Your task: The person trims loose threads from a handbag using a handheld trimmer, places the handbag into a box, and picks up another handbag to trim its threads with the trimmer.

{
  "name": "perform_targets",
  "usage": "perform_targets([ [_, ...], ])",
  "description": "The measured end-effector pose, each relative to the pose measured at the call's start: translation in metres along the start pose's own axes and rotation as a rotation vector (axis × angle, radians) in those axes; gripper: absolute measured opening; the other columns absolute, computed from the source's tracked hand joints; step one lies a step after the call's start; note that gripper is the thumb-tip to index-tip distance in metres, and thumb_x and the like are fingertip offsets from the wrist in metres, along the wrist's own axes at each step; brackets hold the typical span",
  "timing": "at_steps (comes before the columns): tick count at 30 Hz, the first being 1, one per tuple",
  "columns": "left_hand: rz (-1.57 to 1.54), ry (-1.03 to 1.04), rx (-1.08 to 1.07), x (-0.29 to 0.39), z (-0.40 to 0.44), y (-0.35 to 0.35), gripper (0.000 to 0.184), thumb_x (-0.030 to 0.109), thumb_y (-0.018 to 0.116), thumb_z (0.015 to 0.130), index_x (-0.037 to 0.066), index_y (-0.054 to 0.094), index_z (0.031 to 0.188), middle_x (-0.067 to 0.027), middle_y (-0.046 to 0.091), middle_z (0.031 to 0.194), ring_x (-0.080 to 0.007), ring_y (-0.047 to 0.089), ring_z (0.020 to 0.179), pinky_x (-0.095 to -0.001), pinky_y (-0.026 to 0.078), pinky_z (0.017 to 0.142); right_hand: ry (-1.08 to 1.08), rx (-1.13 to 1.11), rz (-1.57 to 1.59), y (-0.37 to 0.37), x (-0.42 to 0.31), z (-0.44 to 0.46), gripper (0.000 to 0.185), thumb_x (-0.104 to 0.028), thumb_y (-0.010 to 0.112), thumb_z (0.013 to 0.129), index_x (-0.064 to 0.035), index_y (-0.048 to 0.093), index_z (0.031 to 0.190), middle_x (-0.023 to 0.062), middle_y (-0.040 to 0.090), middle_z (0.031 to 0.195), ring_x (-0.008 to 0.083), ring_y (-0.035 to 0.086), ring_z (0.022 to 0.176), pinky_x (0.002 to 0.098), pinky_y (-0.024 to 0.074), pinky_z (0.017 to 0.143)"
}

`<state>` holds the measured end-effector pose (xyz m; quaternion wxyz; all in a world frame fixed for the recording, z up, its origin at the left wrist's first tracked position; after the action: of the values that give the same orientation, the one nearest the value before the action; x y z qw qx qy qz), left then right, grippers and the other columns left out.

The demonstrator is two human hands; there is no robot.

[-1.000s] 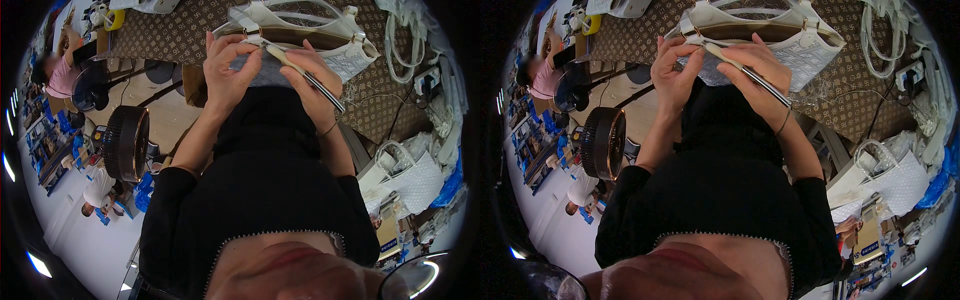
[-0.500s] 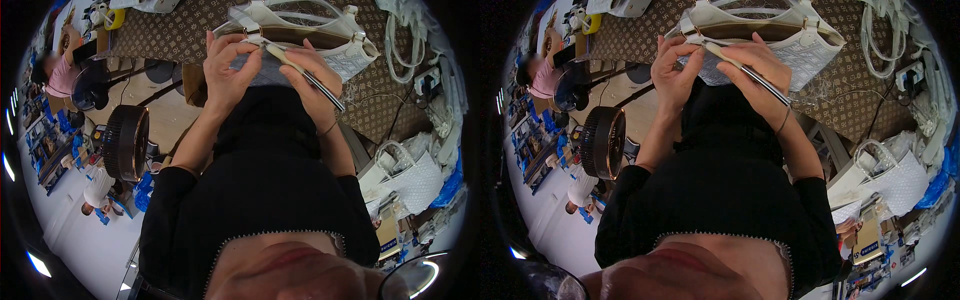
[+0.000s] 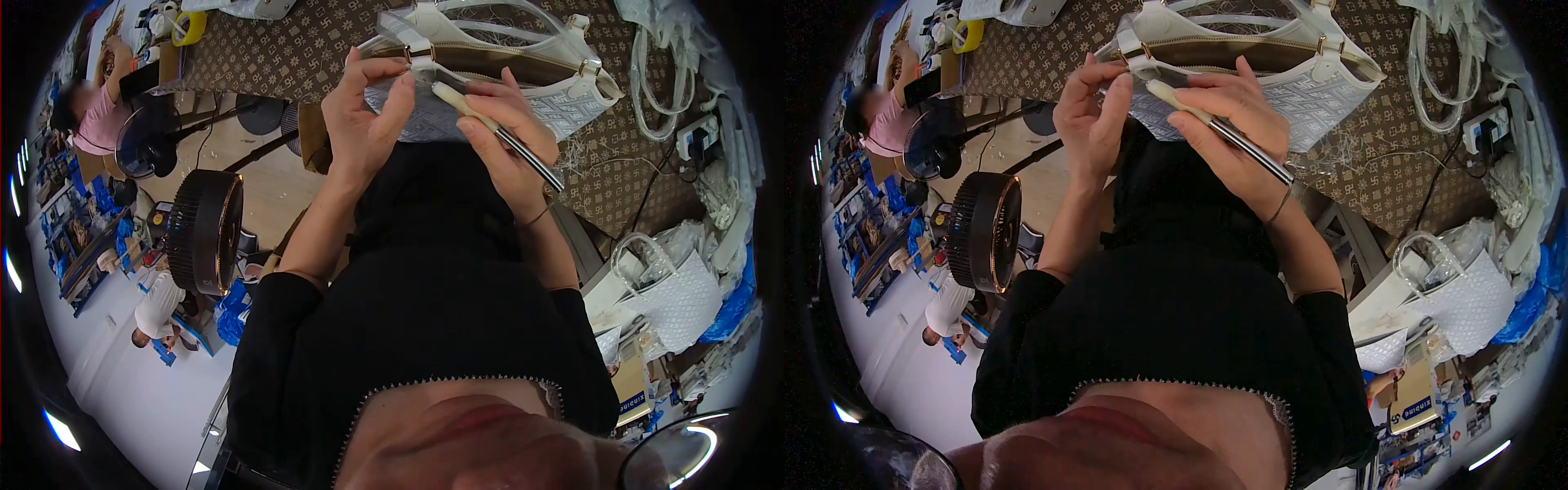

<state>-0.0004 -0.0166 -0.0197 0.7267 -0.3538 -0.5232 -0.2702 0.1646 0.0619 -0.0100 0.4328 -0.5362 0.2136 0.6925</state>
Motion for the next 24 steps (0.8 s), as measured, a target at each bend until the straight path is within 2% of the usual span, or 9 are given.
perform_targets([
  [5, 0.066, 0.031, -0.017, -0.0014, -0.0003, 0.0000, 0.008, 0.006, 0.065, 0.079, 0.005, 0.060, 0.086, -0.0037, 0.067, 0.083, -0.0115, 0.062, 0.082, -0.0465, 0.020, 0.109, -0.004, -0.031, -0.056, 0.0048, -0.0028, 0.0023, 0.021, -0.011, 0.075, 0.073, -0.0073, 0.069, 0.092, 0.0072, 0.068, 0.088, 0.0231, 0.063, 0.097, 0.0496, 0.0284, 0.104],
  [14, -0.012, -0.025, -0.004, 0.0029, 0.0026, -0.0019, 0.007, 0.006, 0.063, 0.080, 0.004, 0.060, 0.085, -0.0056, 0.066, 0.084, -0.0129, 0.061, 0.082, -0.0463, 0.019, 0.109, 0.002, -0.006, -0.040, 0.0067, -0.0008, 0.0032, 0.022, -0.011, 0.075, 0.073, -0.0078, 0.069, 0.093, 0.0065, 0.068, 0.088, 0.0239, 0.063, 0.097, 0.0511, 0.0281, 0.103],
  [24, 0.076, 0.015, -0.033, 0.0004, 0.0007, 0.0001, 0.006, 0.004, 0.063, 0.079, 0.004, 0.060, 0.084, -0.0040, 0.066, 0.085, -0.0122, 0.061, 0.085, -0.0468, 0.020, 0.109, -0.045, -0.011, -0.088, 0.0090, -0.0013, 0.0045, 0.023, -0.011, 0.075, 0.072, -0.0088, 0.069, 0.094, 0.0059, 0.069, 0.087, 0.0233, 0.063, 0.096, 0.0508, 0.0284, 0.103],
])
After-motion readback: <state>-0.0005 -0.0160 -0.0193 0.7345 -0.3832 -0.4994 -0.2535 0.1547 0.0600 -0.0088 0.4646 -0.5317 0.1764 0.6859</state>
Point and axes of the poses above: each hand's wrist, its own z-axis towards the middle knuckle, its own y-axis out of the palm, x = y × z, the point moved 6 cm from there along z, towards the middle knuckle
